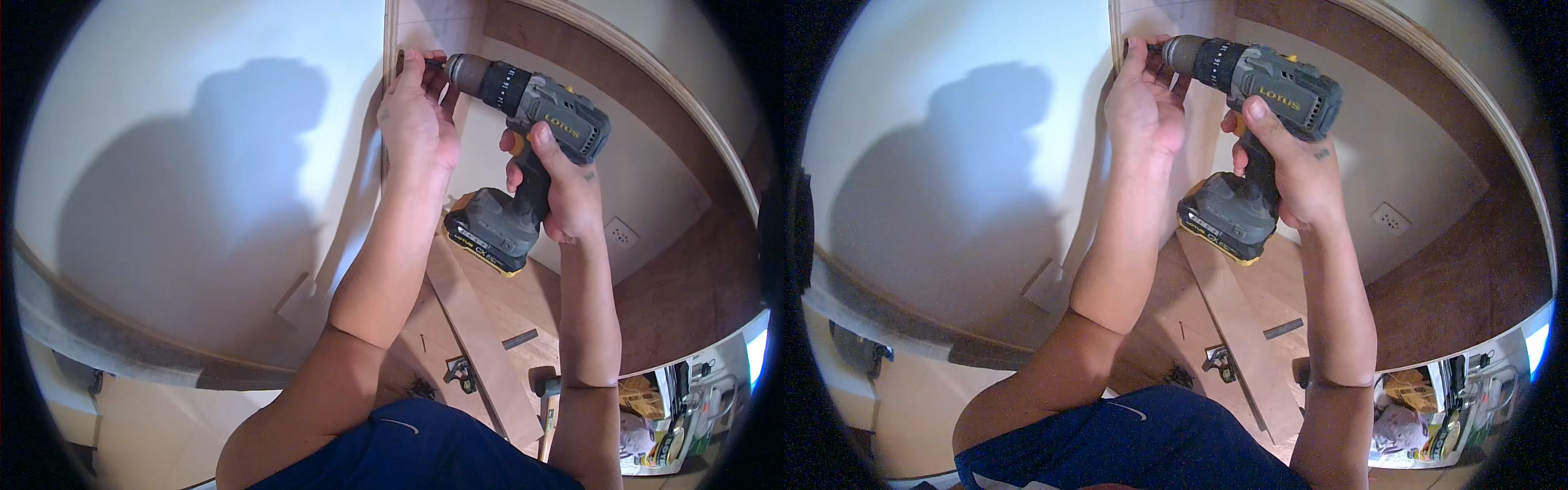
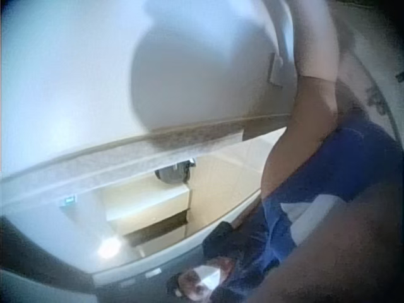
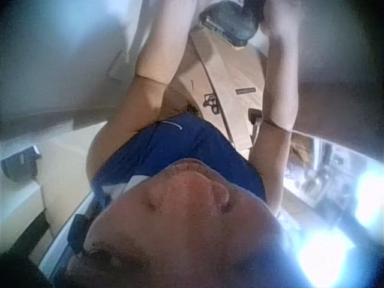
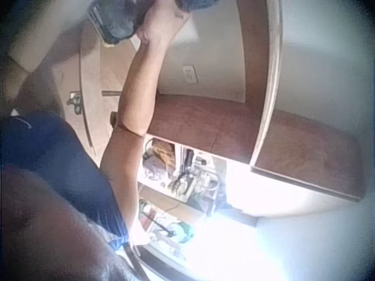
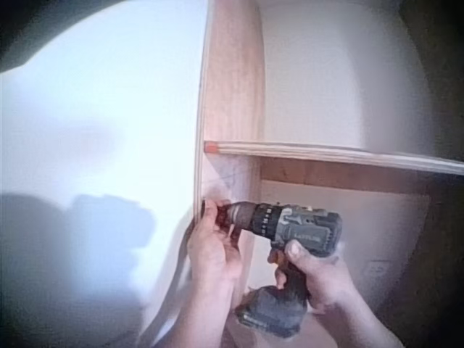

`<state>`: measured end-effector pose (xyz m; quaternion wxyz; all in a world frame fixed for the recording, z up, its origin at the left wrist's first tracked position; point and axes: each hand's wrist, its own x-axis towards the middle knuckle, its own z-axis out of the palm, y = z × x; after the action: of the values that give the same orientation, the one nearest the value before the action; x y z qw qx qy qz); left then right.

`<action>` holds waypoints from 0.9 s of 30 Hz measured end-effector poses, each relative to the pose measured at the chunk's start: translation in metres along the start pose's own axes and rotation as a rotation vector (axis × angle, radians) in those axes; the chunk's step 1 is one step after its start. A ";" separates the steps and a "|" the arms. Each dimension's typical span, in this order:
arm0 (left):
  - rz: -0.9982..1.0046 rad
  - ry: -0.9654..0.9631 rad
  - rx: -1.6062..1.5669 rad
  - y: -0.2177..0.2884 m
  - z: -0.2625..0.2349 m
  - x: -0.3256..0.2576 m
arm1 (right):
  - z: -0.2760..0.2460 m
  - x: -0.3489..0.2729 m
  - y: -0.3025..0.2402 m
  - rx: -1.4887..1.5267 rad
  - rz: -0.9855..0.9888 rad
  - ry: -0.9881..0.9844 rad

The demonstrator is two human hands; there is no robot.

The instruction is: The person assembles a wooden cabinet by securing a curved shelf to the frame. They use a cordless drill to drive screws into pre-drilled holes and a rubber mallet to tap the shelf into place. The person repeatedly positions the shelf, aligns it, and fastens it to the cabinet structure.

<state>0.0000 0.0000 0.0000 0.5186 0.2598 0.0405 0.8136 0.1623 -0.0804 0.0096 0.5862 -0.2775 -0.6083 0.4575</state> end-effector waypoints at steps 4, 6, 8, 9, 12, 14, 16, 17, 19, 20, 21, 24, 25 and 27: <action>-0.001 0.022 -0.012 0.003 0.004 -0.003 | 0.001 0.001 0.000 0.004 -0.003 -0.004; -0.002 0.032 -0.014 0.004 0.004 -0.003 | 0.003 0.001 -0.001 -0.004 0.002 0.002; 0.001 0.042 -0.024 0.004 0.005 -0.003 | 0.005 0.000 -0.001 -0.019 0.013 0.012; -0.005 0.032 -0.015 0.003 0.003 -0.003 | 0.006 0.000 -0.002 -0.016 0.015 0.014; -0.015 0.019 -0.002 0.003 0.002 -0.003 | 0.005 -0.002 -0.003 -0.010 0.013 0.014; -0.013 0.031 -0.014 0.006 0.007 -0.005 | 0.002 -0.002 -0.002 -0.010 0.001 0.007; -0.012 0.050 -0.015 0.009 0.012 -0.009 | 0.005 -0.004 -0.004 -0.016 -0.004 0.004; -0.012 0.059 -0.016 0.011 0.014 -0.012 | 0.006 -0.005 -0.005 -0.020 -0.007 0.002; -0.006 0.064 -0.015 0.017 0.018 -0.018 | 0.007 -0.006 -0.007 -0.034 -0.003 -0.018; -0.002 0.066 -0.015 0.021 0.020 -0.022 | 0.008 -0.007 -0.009 -0.041 -0.001 -0.029; -0.028 0.065 -0.014 0.023 0.020 -0.027 | 0.008 -0.009 -0.012 -0.036 0.005 -0.030; -0.084 0.073 0.025 0.025 0.006 -0.054 | 0.002 -0.011 -0.017 -0.041 0.013 -0.054; -0.082 0.080 0.069 0.028 -0.003 -0.075 | 0.001 -0.012 -0.018 -0.025 0.006 -0.060; -0.107 0.093 0.189 0.018 -0.042 -0.105 | 0.003 -0.003 -0.014 -0.005 0.011 -0.072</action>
<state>0.0001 -0.0912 -0.0699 0.5319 0.2671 0.1548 0.7885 0.1625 -0.0894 0.0212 0.5606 -0.2660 -0.6286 0.4689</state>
